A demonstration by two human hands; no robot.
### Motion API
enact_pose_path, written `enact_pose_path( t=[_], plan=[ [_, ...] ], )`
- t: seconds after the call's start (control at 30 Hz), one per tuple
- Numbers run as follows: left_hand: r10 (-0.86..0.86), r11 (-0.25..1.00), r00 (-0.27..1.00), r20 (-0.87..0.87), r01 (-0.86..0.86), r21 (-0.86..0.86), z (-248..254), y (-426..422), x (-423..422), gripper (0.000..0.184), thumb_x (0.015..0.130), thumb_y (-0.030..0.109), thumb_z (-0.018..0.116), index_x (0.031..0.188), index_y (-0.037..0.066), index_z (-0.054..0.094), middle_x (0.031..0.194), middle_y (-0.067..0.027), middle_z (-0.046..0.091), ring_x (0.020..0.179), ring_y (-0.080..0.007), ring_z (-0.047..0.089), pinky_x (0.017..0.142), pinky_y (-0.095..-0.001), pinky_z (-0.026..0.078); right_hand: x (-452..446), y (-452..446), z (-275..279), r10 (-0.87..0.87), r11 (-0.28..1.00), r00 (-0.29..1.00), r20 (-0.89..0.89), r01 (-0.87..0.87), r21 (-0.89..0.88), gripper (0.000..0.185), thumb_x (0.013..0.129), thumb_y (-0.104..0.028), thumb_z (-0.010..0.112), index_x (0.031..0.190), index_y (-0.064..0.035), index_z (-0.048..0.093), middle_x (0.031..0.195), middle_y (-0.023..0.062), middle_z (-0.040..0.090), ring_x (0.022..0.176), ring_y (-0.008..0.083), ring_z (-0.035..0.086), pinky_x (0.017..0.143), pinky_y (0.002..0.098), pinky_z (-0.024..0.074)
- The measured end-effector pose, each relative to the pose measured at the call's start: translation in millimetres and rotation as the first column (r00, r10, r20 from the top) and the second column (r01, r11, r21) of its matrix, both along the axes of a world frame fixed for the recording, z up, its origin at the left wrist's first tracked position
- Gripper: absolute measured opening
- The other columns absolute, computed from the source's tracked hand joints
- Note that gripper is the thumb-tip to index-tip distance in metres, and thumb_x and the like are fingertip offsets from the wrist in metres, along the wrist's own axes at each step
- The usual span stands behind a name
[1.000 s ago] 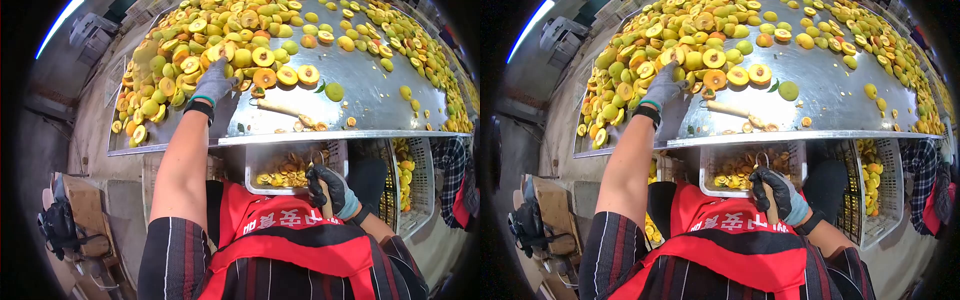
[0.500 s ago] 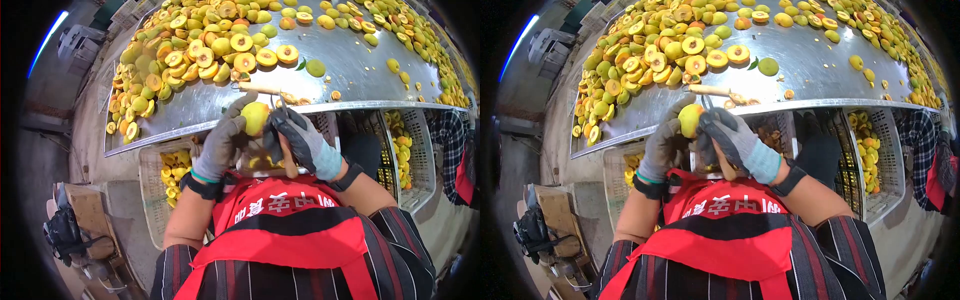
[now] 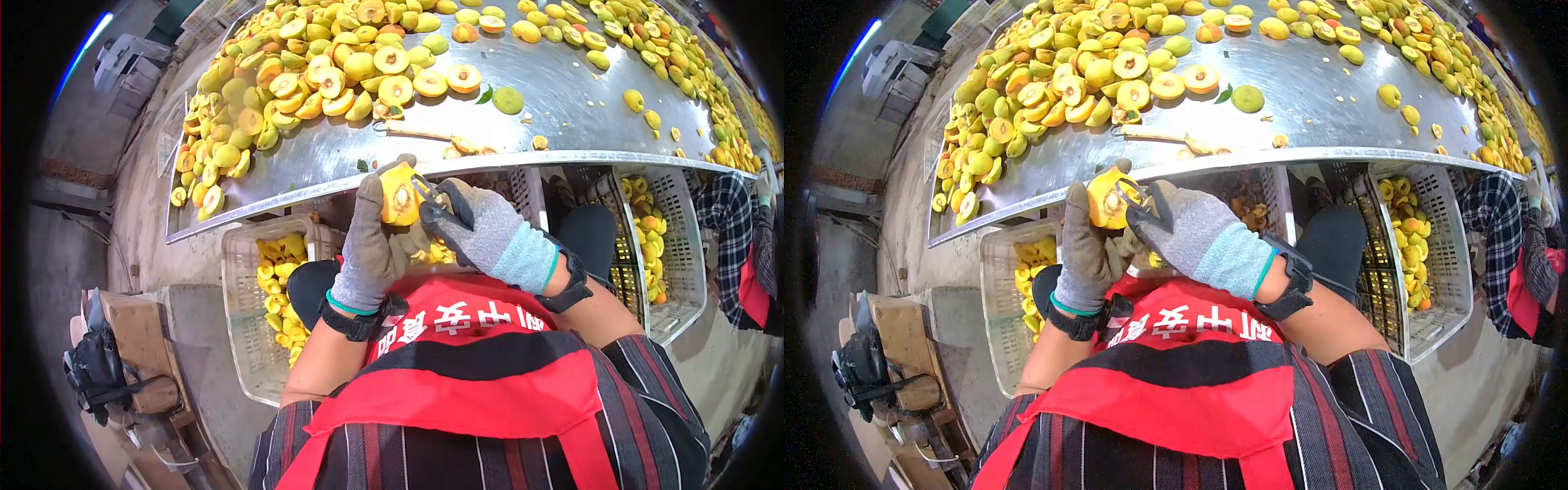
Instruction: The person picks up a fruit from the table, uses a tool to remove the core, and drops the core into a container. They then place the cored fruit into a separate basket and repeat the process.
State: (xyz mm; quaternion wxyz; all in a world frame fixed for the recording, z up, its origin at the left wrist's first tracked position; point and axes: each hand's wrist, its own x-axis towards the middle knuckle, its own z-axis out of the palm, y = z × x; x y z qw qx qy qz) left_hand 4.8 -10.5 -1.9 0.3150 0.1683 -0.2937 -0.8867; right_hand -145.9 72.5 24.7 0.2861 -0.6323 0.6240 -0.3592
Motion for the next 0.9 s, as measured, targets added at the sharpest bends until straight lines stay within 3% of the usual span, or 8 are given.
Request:
enact_pose_path(
  t=[0.1,0.43,0.57,0.7,0.77,0.8,0.87,0.9],
  plan=[
    [-0.026,0.994,0.999,-0.030,0.022,-0.103,0,0,1,0.047,0.094,0.040,0.039,0.125,0.005,0.044,0.103,-0.0078,0.056,0.089,-0.0152,0.059,0.070,-0.0249,0.052,3,1,-4,0.067,0.986,0.971,-0.230,-0.100,-0.136,0.030,0.081,-0.029,0.055,0.097,-0.0036,0.054,0.088,0.0243,0.055,0.079,0.0376,0.058,0.066,0.0424,0.0482],
    [0.409,0.654,0.866,0.288,-0.058,-0.754,-7,2,-7,0.038,0.096,0.030,0.038,0.110,-0.001,0.054,0.094,-0.0076,0.060,0.085,-0.0112,0.055,0.077,-0.0250,0.045,19,1,-25,-0.038,0.998,0.998,0.052,0.035,0.061,0.025,0.085,-0.019,0.052,0.102,-0.0003,0.050,0.080,0.0206,0.058,0.072,0.0357,0.059,0.064,0.0409,0.0476],
    [0.247,0.799,0.849,0.467,0.095,-0.594,10,2,-3,0.035,0.094,0.026,0.039,0.108,0.000,0.057,0.100,-0.0086,0.060,0.091,-0.0149,0.055,0.083,-0.0277,0.044,15,0,-28,0.172,0.985,0.964,-0.203,-0.171,0.023,0.019,0.085,-0.018,0.050,0.096,-0.0028,0.053,0.086,0.0205,0.058,0.075,0.0299,0.061,0.061,0.0369,0.0485],
    [0.137,0.691,0.866,0.481,0.265,-0.673,18,-16,3,0.034,0.092,0.026,0.043,0.100,-0.001,0.062,0.097,-0.0081,0.061,0.090,-0.0143,0.055,0.080,-0.0268,0.044,11,1,-12,0.120,0.857,0.865,0.488,-0.339,0.389,0.022,0.089,-0.025,0.050,0.092,-0.0036,0.052,0.066,0.0080,0.056,0.054,0.0157,0.056,0.047,0.0297,0.0448],
    [0.087,0.558,0.784,0.614,0.473,-0.682,18,-18,5,0.036,0.091,0.028,0.044,0.099,-0.001,0.063,0.097,-0.0077,0.061,0.087,-0.0138,0.055,0.076,-0.0262,0.045,21,-5,-52,0.175,0.911,0.978,-0.117,-0.206,-0.359,0.024,0.089,-0.029,0.050,0.090,-0.0046,0.052,0.053,0.0012,0.049,0.043,0.0106,0.049,0.041,0.0260,0.0404],
    [0.068,0.625,0.802,0.594,0.430,-0.652,17,-16,4,0.036,0.091,0.028,0.043,0.099,-0.001,0.063,0.094,-0.0075,0.061,0.083,-0.0132,0.056,0.071,-0.0256,0.047,18,-1,-52,0.175,0.910,0.977,-0.118,-0.207,-0.359,0.024,0.089,-0.029,0.050,0.090,-0.0046,0.052,0.053,0.0012,0.049,0.043,0.0106,0.049,0.041,0.0260,0.0404],
    [0.097,0.688,0.829,0.551,0.344,-0.639,13,-11,-2,0.037,0.091,0.029,0.043,0.099,-0.001,0.062,0.094,-0.0077,0.062,0.082,-0.0134,0.057,0.071,-0.0252,0.047,15,5,-6,0.089,0.880,0.881,0.464,-0.288,0.377,0.024,0.087,-0.026,0.048,0.086,-0.0034,0.053,0.056,0.0083,0.052,0.046,0.0176,0.054,0.046,0.0301,0.0450],
    [0.134,0.745,0.851,0.508,0.252,-0.618,11,-9,-5,0.038,0.091,0.030,0.042,0.100,-0.002,0.062,0.093,-0.0078,0.062,0.082,-0.0136,0.058,0.070,-0.0248,0.048,13,6,-1,0.088,0.879,0.882,0.464,-0.288,0.381,0.024,0.087,-0.026,0.048,0.086,-0.0034,0.053,0.056,0.0083,0.052,0.046,0.0176,0.054,0.046,0.0301,0.0450]
  ],
)
